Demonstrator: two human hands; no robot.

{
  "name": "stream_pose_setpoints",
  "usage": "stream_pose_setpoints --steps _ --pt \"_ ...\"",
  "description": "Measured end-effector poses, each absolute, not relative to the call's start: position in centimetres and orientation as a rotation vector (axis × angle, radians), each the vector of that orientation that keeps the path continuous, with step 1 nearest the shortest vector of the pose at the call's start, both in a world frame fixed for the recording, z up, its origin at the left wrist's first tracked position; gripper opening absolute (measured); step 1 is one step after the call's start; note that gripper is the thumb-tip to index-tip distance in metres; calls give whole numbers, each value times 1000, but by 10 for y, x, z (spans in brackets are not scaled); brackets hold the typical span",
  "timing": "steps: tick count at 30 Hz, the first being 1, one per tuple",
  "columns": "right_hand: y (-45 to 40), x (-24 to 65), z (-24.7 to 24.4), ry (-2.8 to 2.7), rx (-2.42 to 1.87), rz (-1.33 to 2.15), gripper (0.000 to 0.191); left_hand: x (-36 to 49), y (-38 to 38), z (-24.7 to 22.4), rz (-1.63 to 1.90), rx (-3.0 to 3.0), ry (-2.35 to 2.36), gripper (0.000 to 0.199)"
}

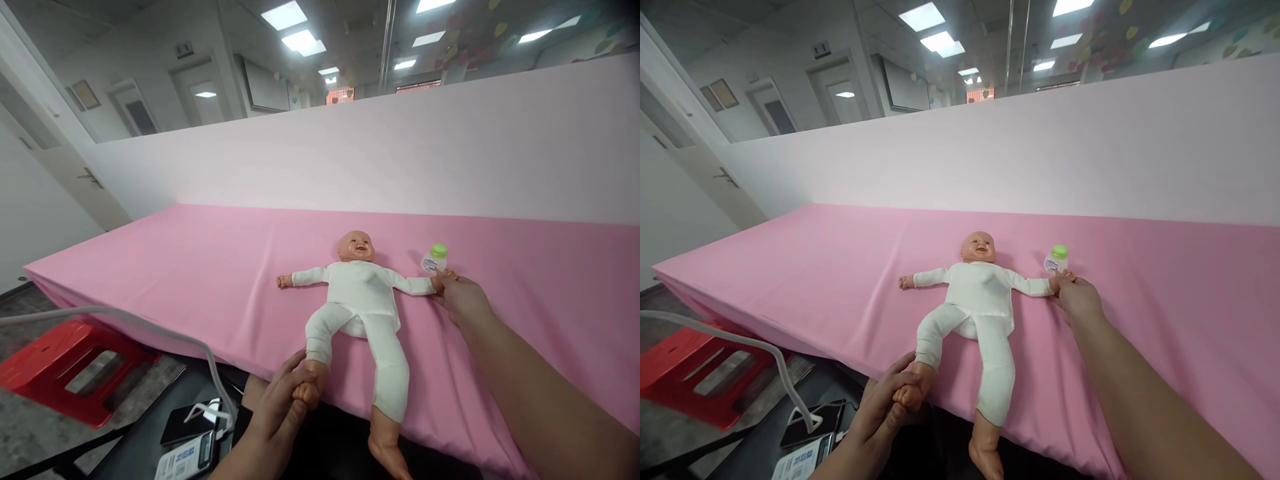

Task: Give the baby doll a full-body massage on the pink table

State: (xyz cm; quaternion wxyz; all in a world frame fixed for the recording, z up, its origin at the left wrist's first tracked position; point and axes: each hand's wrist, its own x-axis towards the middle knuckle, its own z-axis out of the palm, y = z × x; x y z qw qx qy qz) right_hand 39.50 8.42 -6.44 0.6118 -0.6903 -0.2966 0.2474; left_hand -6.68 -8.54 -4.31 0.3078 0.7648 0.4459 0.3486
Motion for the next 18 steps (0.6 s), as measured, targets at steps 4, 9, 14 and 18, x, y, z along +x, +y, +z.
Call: stream_pose_setpoints --steps 4,9,14,18 --pt "87 394 -63 -524 -1556 732 27 -66 -89 -44 865 1979 1144 34" --pt "86 396 -64 -552 -1569 701 28 -65 -91 -48 862 1939 1097 34" --pt "85 391 -59 -454 -1574 724 28 -65 -91 -54 863 1971 1078 36" --pt "76 383 -51 -599 -1478 622 36 -67 -92 -50 880 2002 1076 37"
